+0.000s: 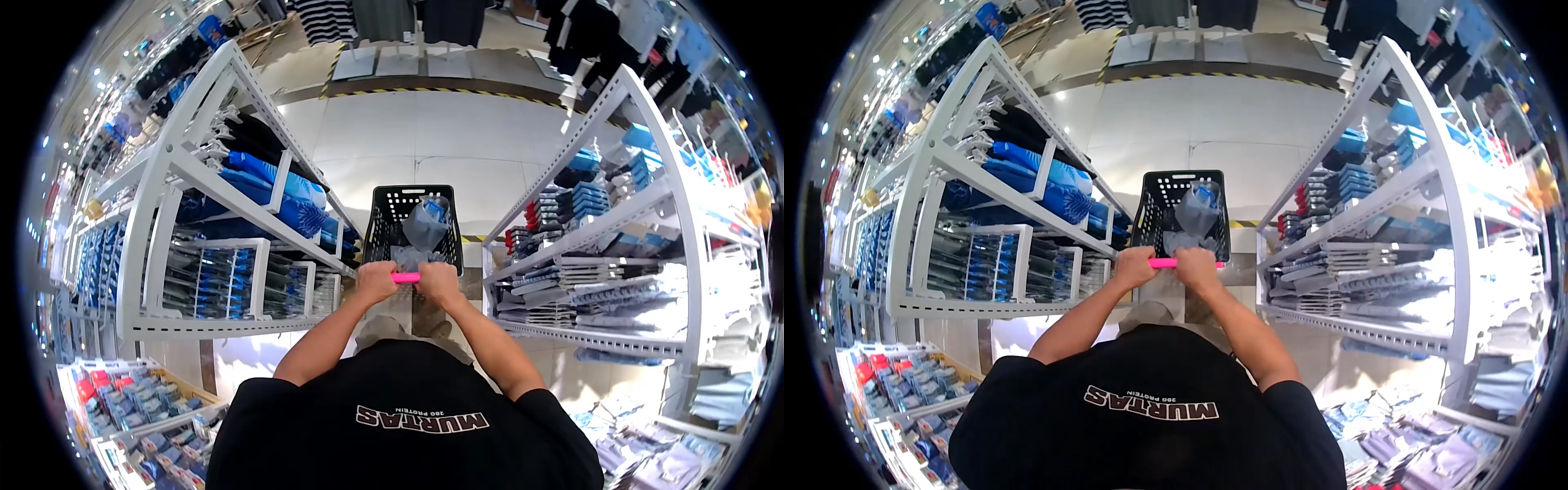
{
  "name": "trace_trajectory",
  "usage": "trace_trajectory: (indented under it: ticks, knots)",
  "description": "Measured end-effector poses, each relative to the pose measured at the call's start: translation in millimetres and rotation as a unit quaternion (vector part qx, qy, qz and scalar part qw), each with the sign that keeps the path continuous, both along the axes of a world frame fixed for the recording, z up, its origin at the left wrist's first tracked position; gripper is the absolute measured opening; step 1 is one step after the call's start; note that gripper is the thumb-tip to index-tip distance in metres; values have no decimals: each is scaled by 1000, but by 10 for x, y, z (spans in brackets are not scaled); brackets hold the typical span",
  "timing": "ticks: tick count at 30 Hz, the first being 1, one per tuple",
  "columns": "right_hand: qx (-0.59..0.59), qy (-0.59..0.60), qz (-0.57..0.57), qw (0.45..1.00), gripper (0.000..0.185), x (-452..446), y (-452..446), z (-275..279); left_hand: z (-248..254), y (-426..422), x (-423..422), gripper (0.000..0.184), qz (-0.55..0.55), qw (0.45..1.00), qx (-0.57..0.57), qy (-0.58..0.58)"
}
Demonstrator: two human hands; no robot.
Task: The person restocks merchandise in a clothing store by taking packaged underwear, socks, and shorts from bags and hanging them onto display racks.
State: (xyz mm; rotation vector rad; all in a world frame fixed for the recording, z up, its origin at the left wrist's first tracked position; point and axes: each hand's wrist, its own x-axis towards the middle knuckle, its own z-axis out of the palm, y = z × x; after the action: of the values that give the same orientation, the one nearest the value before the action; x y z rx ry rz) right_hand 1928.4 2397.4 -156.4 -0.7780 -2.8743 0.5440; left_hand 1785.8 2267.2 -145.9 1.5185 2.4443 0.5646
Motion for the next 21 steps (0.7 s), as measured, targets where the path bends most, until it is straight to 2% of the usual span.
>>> trace_trajectory:
  ticks: [4,12,21]
  knots:
    - [-1,-12,44,999,24,-155,366,90,39,278,-76,24,23,999,-22,11]
    - [-8,-81,93,992,26,-675,1059,108,-28,812,-387,25,79,997,13,14]
    - [19,-61,136,989,23,-1446,1821,81,-10,1474,-992,26,121,991,54,8]
